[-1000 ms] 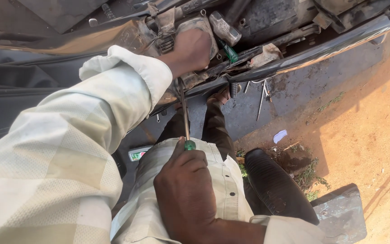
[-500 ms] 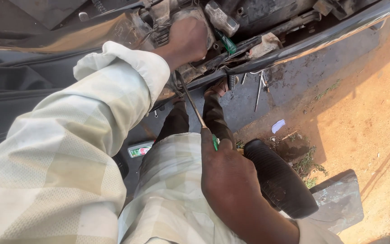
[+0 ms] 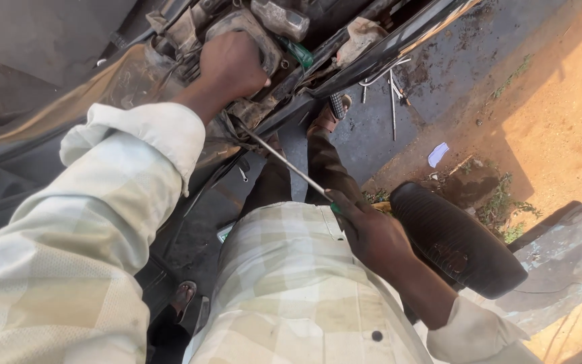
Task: Removing and inspecting the air filter of a motorcycle.
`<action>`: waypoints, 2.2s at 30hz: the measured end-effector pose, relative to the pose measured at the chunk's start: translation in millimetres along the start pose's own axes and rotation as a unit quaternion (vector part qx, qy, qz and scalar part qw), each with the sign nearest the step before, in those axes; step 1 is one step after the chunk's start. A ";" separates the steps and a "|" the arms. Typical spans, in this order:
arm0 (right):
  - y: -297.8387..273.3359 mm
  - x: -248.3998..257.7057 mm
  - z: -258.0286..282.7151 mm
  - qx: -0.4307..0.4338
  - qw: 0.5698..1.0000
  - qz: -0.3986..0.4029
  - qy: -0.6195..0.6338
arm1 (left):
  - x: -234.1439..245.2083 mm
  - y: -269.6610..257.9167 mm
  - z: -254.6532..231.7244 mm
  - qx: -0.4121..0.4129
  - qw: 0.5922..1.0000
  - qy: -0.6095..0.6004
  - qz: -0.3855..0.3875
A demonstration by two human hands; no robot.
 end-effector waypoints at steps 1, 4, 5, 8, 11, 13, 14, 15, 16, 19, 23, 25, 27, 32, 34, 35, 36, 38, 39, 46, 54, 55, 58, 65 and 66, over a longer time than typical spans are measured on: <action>0.8 4.0 15.0 0.005 1.000 -0.003 0.007 | 6.9 8.7 2.4 0.000 1.000 0.009 -0.001; -20.7 23.4 63.1 0.041 0.999 0.003 0.019 | -5.5 -1.0 7.7 0.013 1.000 0.023 0.014; -24.7 42.2 79.0 0.024 0.999 0.024 0.006 | -8.6 -3.9 6.2 0.013 1.000 0.025 0.013; -38.8 64.1 90.8 0.005 0.997 0.078 -0.016 | -0.7 2.6 -0.3 0.007 0.999 0.041 0.006; -42.5 62.1 96.9 0.010 0.992 0.112 -0.054 | -1.0 5.5 1.5 0.007 0.998 0.055 0.004; -37.2 55.9 115.6 0.011 0.992 0.100 -0.070 | 1.5 7.8 4.1 -0.004 0.998 0.065 0.006; -32.7 51.9 129.2 0.011 0.990 0.103 -0.099 | 6.1 11.0 3.6 -0.018 0.997 0.078 0.021; -32.4 47.2 143.3 0.008 0.986 0.113 -0.126 | 5.5 8.2 1.6 -0.032 0.995 0.087 0.044; -31.1 44.0 157.5 0.002 0.986 0.114 -0.119 | 5.5 1.9 -0.8 -0.038 0.994 0.089 0.051; -16.5 45.0 191.7 0.071 0.958 0.107 -0.257 | 9.8 -0.3 -7.7 -0.040 0.979 0.145 0.136; 9.6 50.5 206.8 0.035 0.977 0.063 -0.200 | 6.0 2.4 -3.0 -0.039 0.985 0.121 0.119; 19.5 47.6 212.4 0.023 0.983 0.056 -0.171 | 0.2 0.0 4.0 -0.041 0.989 0.097 0.102; 27.6 48.0 216.1 0.000 0.993 0.037 -0.115 | -4.0 1.5 8.9 -0.056 0.991 0.087 0.086; 3.6 70.6 182.6 -0.016 0.996 0.077 -0.046 | 3.5 1.9 4.5 -0.080 0.989 0.093 0.079; -3.3 63.3 165.4 -0.053 0.992 0.114 -0.015 | 3.5 0.8 7.6 -0.076 0.987 0.104 0.092; -8.8 60.1 152.6 -0.071 0.994 0.079 0.014 | 2.6 -3.7 8.4 -0.072 0.989 0.097 0.090; -14.9 56.6 139.5 -0.090 0.994 0.045 0.042 | 1.4 -8.3 8.8 -0.069 0.990 0.090 0.088; -16.6 45.4 129.6 -0.074 0.996 0.015 0.049 | 7.4 -9.1 3.1 -0.072 0.991 0.086 0.075; -18.7 39.1 125.9 -0.056 0.997 -0.015 0.059 | 11.7 -11.5 1.3 -0.073 0.992 0.084 0.062; 3.6 73.2 204.0 -0.022 0.992 0.069 -0.107 | 13.0 -19.0 -2.8 -0.069 0.990 0.117 0.046; 14.4 63.0 213.6 0.038 0.986 0.083 -0.138 | 13.6 -15.7 0.6 -0.070 0.988 0.137 0.028; 10.2 60.2 207.0 0.036 0.986 0.091 -0.135 | 6.3 -20.2 2.3 -0.069 0.988 0.135 0.037; 3.3 49.5 182.3 0.045 0.983 0.108 -0.140 | 4.6 -15.0 1.9 -0.099 0.986 0.136 0.006; -17.3 -9.5 88.6 -0.162 0.978 0.128 0.021 | -2.2 -5.5 4.0 -0.100 0.985 0.140 0.022; -15.2 -11.7 85.4 -0.203 0.966 0.157 0.027 | -5.4 -3.4 5.1 -0.112 0.982 0.154 0.016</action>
Point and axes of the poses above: each hand's wrist, its own y-axis towards the middle knuckle, its own x-axis out of the back of the hand, z = x × y, the point moved 2 cm from there along y, towards the middle knuckle, and after that the axes turned 9 degrees about x, right-handed, at the moved point
